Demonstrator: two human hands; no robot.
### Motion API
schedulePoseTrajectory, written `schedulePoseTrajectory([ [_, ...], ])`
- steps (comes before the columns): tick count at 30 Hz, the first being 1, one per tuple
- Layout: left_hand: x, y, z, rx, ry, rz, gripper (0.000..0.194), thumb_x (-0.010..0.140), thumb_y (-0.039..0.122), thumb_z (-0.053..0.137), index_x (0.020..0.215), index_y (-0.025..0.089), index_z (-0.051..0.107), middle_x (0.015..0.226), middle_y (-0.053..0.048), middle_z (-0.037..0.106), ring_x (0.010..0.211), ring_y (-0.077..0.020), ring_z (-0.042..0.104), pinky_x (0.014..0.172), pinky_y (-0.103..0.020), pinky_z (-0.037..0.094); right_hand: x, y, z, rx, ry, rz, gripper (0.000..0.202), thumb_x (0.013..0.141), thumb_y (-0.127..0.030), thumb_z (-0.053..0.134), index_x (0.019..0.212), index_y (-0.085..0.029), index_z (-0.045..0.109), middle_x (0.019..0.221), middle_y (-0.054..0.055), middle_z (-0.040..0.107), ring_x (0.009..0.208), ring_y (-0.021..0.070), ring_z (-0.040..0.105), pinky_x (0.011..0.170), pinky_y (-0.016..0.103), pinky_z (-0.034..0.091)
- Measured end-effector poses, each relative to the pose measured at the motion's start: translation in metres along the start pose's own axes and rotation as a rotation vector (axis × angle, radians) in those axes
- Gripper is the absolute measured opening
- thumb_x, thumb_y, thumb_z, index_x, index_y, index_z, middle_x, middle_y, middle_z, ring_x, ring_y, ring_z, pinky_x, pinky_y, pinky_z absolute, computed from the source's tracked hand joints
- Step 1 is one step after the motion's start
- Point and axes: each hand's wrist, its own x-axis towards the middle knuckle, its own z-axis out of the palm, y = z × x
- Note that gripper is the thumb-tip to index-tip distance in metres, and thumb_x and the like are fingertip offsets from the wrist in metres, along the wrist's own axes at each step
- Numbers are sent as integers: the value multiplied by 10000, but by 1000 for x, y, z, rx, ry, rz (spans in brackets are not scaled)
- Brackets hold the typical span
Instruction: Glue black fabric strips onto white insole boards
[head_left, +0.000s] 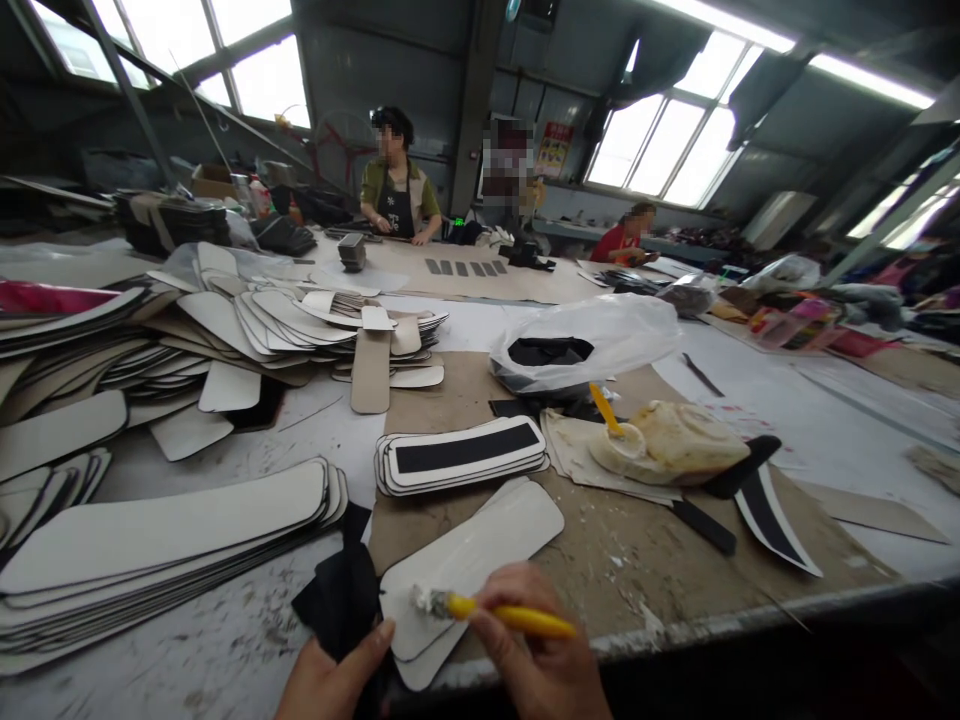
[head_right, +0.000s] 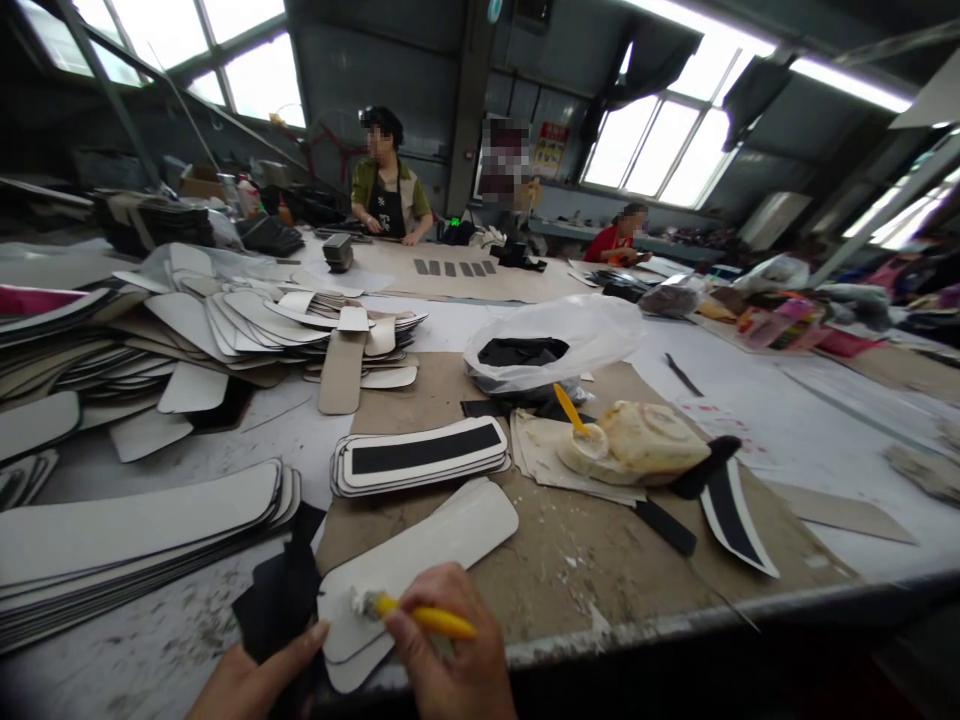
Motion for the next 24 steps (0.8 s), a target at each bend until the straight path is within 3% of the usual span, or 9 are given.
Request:
schedulePoseTrajectory([
  [3,-3,4,1,-43,-16,-10,335,631,482,654,617,170,532,424,22,533,416,-131,486,441,-232,366,11,-2,1,184,100,373,180,761,-371,613,754,-195,573,645,-7,569,605,142,564,596,248,466],
  [6,-4,3,0,-104,-22,-21,329,622,465,666,652,160,545,436,18,550,391,-124,486,411,-225,348,19,7,1,252,118,528,269,701,-433,657,752,-186,563,612,-16,571,577,152,577,586,261,469],
  [12,-2,2,0,-143,-13,-11,315,603,442,681,656,171,529,434,22,551,390,-130,502,411,-230,367,19,15,-5,171,194,504,298,670,-441,682,783,-184,583,643,-13,592,586,159,591,588,269,482],
  [17,-3,2,0,-81,-19,-12,323,625,468,658,628,163,552,410,2,557,391,-133,494,412,-228,343,18,19,-4,212,97,528,304,686,-460,658,738,-176,564,616,-7,573,555,166,589,552,282,497],
  [24,-2,8,-3,-3,44,-49,357,580,520,667,593,188,538,406,8,548,409,-171,511,426,-266,377,34,46,-63,-349,272,222,246,770,-420,573,795,-176,573,747,41,591,693,191,584,662,313,469],
])
